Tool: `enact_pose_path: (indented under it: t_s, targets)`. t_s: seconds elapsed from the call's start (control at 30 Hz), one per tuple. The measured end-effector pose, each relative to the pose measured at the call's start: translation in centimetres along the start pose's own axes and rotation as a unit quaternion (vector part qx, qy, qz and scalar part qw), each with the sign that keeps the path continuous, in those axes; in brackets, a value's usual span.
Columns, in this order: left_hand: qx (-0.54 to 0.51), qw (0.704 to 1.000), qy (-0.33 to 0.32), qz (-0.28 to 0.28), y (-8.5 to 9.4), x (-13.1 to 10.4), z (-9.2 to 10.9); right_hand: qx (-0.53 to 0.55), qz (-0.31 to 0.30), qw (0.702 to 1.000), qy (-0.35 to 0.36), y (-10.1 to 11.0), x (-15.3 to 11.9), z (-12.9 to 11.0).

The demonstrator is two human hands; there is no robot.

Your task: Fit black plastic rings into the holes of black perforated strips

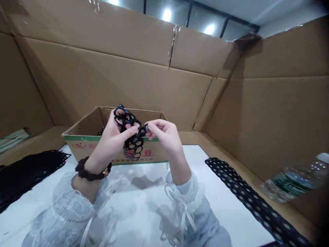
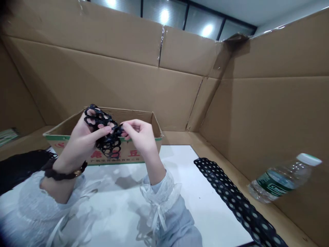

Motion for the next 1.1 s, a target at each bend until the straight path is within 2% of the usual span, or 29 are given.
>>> enact_pose_path:
  t_s: [0.1,0.13,0.17,0.27,0.33,0.47,0.57,0.73,0.83,0.93,1.0,1.1]
  targets:
    - [-0.062,0.998,0.018,0.027,0.4,0.2,0.4,-0.007,0.163,0.982,0.091,2.1,0.8,0.2]
    - [-0.083,0.996,0.021,0.034,0.5,0.3,0.5,-0.034,0.197,0.973,0.112,2.6,1.1,0.6]
    - [-0.104,0.994,0.024,0.035,0.6,0.3,0.6,-0.077,0.202,0.97,0.114,3.0,1.3,1.1]
    - [-0.156,0.986,0.044,0.024,0.5,0.6,0.5,-0.241,0.13,0.957,0.092,2.8,1.7,2.5]
    - [-0.171,0.983,0.066,0.027,0.4,0.6,0.2,-0.282,0.058,0.953,0.097,1.8,1.5,2.7]
    - [-0.177,0.981,0.074,0.038,0.1,0.6,-0.2,-0.176,-0.111,0.976,0.062,-0.8,-0.1,1.2]
    - [-0.18,0.981,0.055,0.036,0.1,0.5,-0.2,-0.109,-0.123,0.986,0.034,-1.7,-1.0,0.2]
    - [-0.193,0.979,0.068,0.0,0.2,0.5,-0.3,0.024,-0.149,0.986,-0.074,-1.0,-0.6,0.1]
    - [-0.202,0.976,0.075,0.002,0.0,0.6,-0.6,0.096,-0.1,0.984,-0.112,-0.4,0.0,0.4]
    - [-0.196,0.977,0.083,0.011,-0.3,0.7,-0.9,0.144,-0.012,0.985,-0.099,-0.2,0.4,0.6]
    - [-0.188,0.978,0.084,0.015,-0.3,0.8,-1.0,0.15,0.055,0.986,-0.055,0.0,0.7,0.6]
    - [-0.16,0.984,0.068,0.043,0.2,0.9,-0.8,0.134,0.196,0.97,0.045,1.4,1.4,1.2]
Point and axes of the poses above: each hand's wrist, its own x-axis towards the middle knuckle, its own y-axis out of the back of the hand, z = x × y, the point moved 1 cm from there along x, towards the middle knuckle, and after that the axes turned 9 degrees about x, right-handed, at the moved point
